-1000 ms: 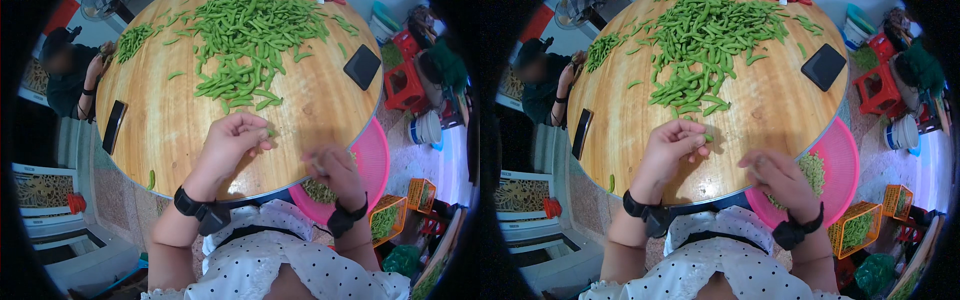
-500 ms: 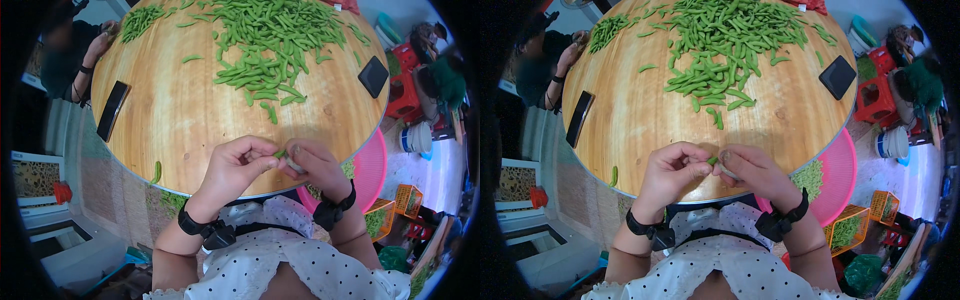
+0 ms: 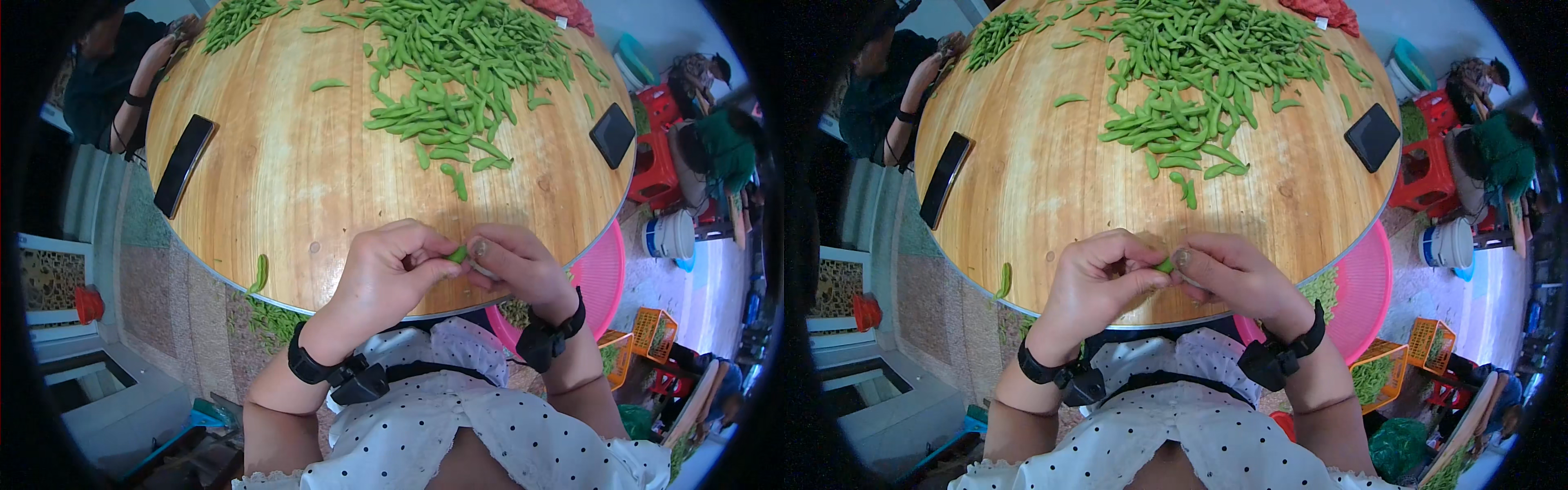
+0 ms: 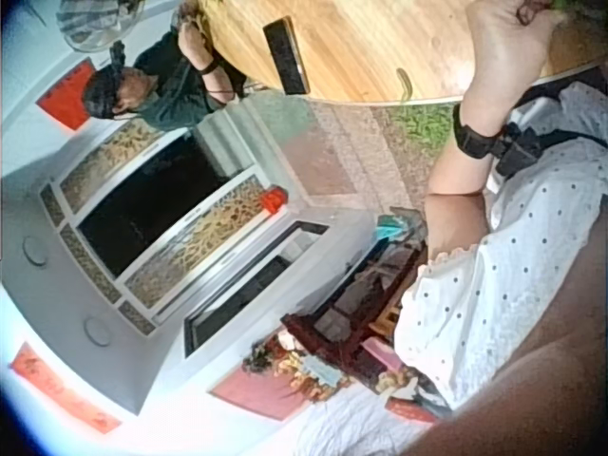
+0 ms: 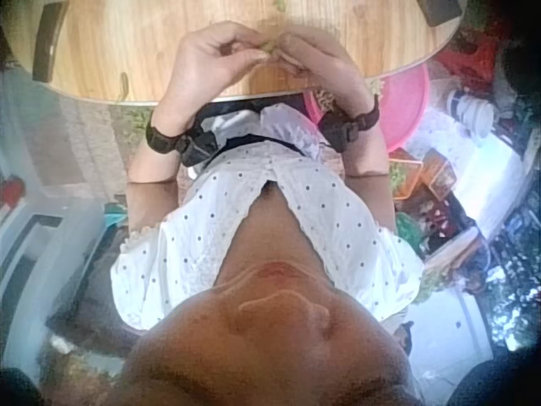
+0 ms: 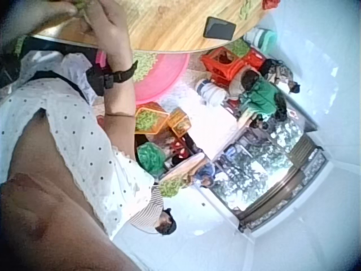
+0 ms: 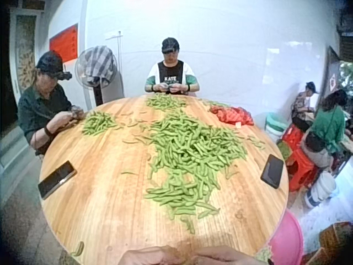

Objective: Peeling edamame pods and collecting the beans into a pink bowl.

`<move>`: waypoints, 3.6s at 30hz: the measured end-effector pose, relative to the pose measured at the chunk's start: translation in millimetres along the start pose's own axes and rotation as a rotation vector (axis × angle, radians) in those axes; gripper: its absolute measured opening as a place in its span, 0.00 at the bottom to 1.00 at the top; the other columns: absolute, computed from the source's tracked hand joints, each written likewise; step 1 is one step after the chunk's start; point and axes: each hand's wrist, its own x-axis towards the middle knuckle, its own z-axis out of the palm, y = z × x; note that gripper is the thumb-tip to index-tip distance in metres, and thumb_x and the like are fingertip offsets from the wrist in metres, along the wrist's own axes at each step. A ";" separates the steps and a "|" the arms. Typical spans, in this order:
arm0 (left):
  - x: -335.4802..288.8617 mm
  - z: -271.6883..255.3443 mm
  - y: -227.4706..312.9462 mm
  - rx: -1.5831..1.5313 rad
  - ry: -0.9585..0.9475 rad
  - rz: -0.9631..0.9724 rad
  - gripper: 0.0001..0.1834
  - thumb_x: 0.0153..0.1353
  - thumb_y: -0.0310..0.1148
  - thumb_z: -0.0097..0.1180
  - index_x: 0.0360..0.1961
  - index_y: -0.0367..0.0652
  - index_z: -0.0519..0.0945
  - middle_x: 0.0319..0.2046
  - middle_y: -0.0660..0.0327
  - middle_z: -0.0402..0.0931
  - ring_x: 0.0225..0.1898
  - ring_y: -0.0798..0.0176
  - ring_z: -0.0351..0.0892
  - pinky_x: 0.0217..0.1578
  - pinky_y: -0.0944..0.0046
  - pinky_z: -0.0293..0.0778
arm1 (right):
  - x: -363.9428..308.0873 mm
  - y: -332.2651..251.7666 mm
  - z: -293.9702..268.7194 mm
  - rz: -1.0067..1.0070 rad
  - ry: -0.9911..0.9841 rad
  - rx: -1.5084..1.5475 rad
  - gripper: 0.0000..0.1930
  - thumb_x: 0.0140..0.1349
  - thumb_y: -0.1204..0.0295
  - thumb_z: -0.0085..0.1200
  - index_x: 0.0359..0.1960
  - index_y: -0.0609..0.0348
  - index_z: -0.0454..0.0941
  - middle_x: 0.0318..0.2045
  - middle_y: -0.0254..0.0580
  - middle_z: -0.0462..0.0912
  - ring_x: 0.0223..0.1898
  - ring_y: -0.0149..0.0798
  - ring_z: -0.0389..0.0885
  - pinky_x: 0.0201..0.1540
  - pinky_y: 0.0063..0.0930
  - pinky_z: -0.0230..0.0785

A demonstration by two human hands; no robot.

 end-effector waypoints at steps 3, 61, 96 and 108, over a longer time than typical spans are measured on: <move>-1.0 -0.5 -0.9 0.023 0.012 0.009 0.08 0.47 0.24 0.62 0.29 0.34 0.78 0.19 0.64 0.72 0.20 0.77 0.67 0.21 0.75 0.65 | 1.1 1.2 5.9 -0.031 0.071 -0.020 0.12 0.63 0.66 0.42 0.28 0.61 0.72 0.17 0.28 0.66 0.20 0.21 0.62 0.22 0.16 0.54; -30.9 42.1 24.1 0.014 -0.048 -0.144 0.05 0.57 0.23 0.51 0.33 0.33 0.75 0.22 0.64 0.75 0.21 0.76 0.72 0.21 0.77 0.68 | -34.2 47.4 -7.1 -0.349 0.268 -0.209 0.06 0.48 0.75 0.56 0.29 0.62 0.77 0.20 0.31 0.74 0.23 0.22 0.70 0.27 0.18 0.64; 49.2 21.0 8.8 -0.328 -0.051 -0.205 0.07 0.54 0.25 0.55 0.35 0.37 0.76 0.28 0.63 0.77 0.29 0.73 0.75 0.29 0.76 0.68 | -31.3 21.7 -41.0 -0.274 0.332 -0.053 0.09 0.60 0.69 0.48 0.35 0.61 0.75 0.21 0.28 0.70 0.23 0.21 0.66 0.26 0.15 0.60; -1.1 18.1 0.6 -0.009 0.028 -0.001 0.12 0.54 0.27 0.56 0.40 0.37 0.77 0.23 0.62 0.74 0.23 0.76 0.69 0.23 0.74 0.65 | 6.3 22.7 -9.4 -0.187 0.055 0.039 0.15 0.65 0.60 0.40 0.32 0.59 0.72 0.20 0.27 0.68 0.23 0.20 0.62 0.23 0.13 0.56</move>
